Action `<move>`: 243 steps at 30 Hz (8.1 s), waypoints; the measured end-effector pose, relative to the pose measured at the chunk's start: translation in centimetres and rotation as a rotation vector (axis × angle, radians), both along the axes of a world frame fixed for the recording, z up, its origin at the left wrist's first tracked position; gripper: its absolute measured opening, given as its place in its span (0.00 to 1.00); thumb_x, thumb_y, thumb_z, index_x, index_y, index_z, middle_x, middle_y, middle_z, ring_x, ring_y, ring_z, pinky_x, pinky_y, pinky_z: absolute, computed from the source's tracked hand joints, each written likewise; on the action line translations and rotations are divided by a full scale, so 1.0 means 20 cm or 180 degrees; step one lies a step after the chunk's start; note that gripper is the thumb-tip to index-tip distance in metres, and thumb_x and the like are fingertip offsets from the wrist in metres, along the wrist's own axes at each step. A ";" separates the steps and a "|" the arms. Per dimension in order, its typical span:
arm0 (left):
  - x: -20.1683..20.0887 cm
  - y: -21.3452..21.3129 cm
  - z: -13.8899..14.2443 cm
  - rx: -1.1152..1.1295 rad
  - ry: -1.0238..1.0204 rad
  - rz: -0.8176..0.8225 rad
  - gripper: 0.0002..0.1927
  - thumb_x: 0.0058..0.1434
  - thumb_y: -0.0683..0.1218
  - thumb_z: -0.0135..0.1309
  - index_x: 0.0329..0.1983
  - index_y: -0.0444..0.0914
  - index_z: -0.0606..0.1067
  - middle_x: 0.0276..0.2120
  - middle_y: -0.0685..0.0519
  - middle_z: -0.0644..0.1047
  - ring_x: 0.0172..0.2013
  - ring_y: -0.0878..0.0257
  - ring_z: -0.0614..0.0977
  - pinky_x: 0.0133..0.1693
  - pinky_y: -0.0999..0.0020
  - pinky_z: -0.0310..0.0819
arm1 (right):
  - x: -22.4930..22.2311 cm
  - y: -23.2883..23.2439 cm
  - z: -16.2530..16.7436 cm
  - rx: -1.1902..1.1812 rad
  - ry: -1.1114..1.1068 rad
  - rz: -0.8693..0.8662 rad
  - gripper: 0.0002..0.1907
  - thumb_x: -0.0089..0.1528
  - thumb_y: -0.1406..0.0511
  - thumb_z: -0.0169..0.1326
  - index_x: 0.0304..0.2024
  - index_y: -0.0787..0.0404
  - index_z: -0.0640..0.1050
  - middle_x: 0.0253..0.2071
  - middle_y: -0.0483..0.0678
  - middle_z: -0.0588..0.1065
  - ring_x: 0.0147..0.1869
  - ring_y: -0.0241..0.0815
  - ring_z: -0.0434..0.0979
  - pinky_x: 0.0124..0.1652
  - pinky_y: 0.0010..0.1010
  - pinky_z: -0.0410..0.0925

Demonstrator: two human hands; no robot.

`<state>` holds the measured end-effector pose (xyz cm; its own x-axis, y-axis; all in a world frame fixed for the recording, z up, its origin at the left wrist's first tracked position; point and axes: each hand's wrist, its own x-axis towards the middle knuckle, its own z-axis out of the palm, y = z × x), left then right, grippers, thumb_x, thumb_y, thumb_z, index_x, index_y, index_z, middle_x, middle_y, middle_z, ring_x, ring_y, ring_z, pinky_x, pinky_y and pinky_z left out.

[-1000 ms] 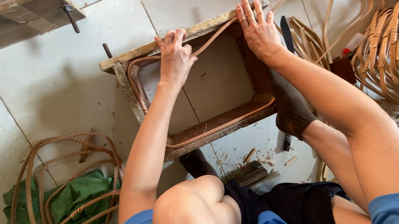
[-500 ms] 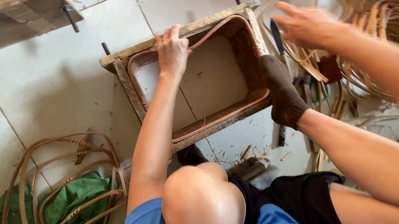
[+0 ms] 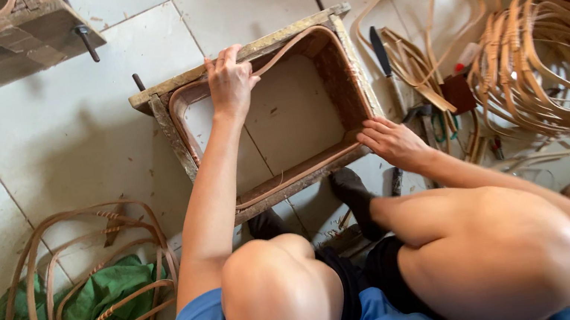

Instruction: The person assembles a rectangular basket by placing a wooden mold on the floor, inserting a pre-woven basket body into the mold, and then fitting a bamboo frame around the top edge. The person adjusts the frame and woven body to align with the mold.

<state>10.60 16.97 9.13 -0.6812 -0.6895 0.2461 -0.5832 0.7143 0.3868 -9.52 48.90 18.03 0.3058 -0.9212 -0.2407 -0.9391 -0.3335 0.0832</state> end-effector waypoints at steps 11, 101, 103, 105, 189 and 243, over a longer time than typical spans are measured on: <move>-0.17 -0.12 -0.11 -0.0178 -0.0413 -0.0278 0.45 0.46 0.60 0.72 0.63 0.37 0.68 0.53 0.43 0.72 0.54 0.49 0.75 0.58 0.46 0.68 | 0.09 -0.42 -0.11 0.0771 -0.1849 0.0195 0.16 0.61 0.57 0.57 0.44 0.61 0.76 0.39 0.52 0.74 0.47 0.53 0.74 0.47 0.45 0.68; -0.23 -0.11 -0.06 0.0339 0.0456 -0.0262 0.22 0.52 0.42 0.71 0.46 0.36 0.73 0.46 0.50 0.76 0.43 0.55 0.81 0.48 0.59 0.80 | -0.30 -0.63 -0.47 -0.1163 -0.0278 -0.2069 0.39 0.66 0.77 0.47 0.77 0.75 0.48 0.79 0.69 0.45 0.81 0.66 0.56 0.74 0.45 0.58; -0.25 -0.14 -0.09 0.0316 0.0381 -0.0140 0.24 0.53 0.43 0.72 0.48 0.36 0.72 0.44 0.50 0.77 0.40 0.55 0.82 0.43 0.58 0.80 | -0.30 -0.63 -0.48 -0.1075 -0.0442 -0.2160 0.39 0.66 0.77 0.47 0.77 0.75 0.48 0.79 0.69 0.45 0.80 0.67 0.57 0.72 0.45 0.59; -0.28 -0.15 -0.10 0.0579 0.0277 -0.0005 0.24 0.56 0.47 0.72 0.51 0.39 0.73 0.44 0.51 0.79 0.39 0.56 0.83 0.42 0.62 0.81 | -0.31 -0.64 -0.48 -0.0911 -0.0461 -0.2212 0.43 0.63 0.77 0.49 0.78 0.75 0.47 0.80 0.69 0.44 0.81 0.66 0.57 0.74 0.44 0.59; 0.80 -0.14 -0.04 0.1190 0.0956 0.2340 0.26 0.69 0.43 0.60 0.68 0.40 0.67 0.64 0.45 0.71 0.50 0.55 0.78 0.52 0.57 0.80 | -0.77 -0.94 -0.62 -0.1896 -0.2526 -0.2733 0.13 0.77 0.70 0.49 0.64 0.60 0.72 0.59 0.56 0.75 0.48 0.48 0.78 0.42 0.32 0.76; 1.78 1.20 -0.12 0.0441 -0.0630 0.3011 0.16 0.59 0.42 0.60 0.51 0.38 0.80 0.45 0.50 0.80 0.47 0.51 0.79 0.49 0.55 0.74 | -0.68 -0.45 -0.76 -0.1794 -0.1820 -0.1841 0.28 0.73 0.78 0.44 0.75 0.66 0.60 0.76 0.57 0.56 0.59 0.48 0.76 0.59 0.29 0.76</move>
<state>46.16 40.97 6.64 0.1482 -0.9870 0.0624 -0.9558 -0.1268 0.2654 -23.07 39.88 2.79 -0.2938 -0.8998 0.3226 -0.8932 0.1383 -0.4279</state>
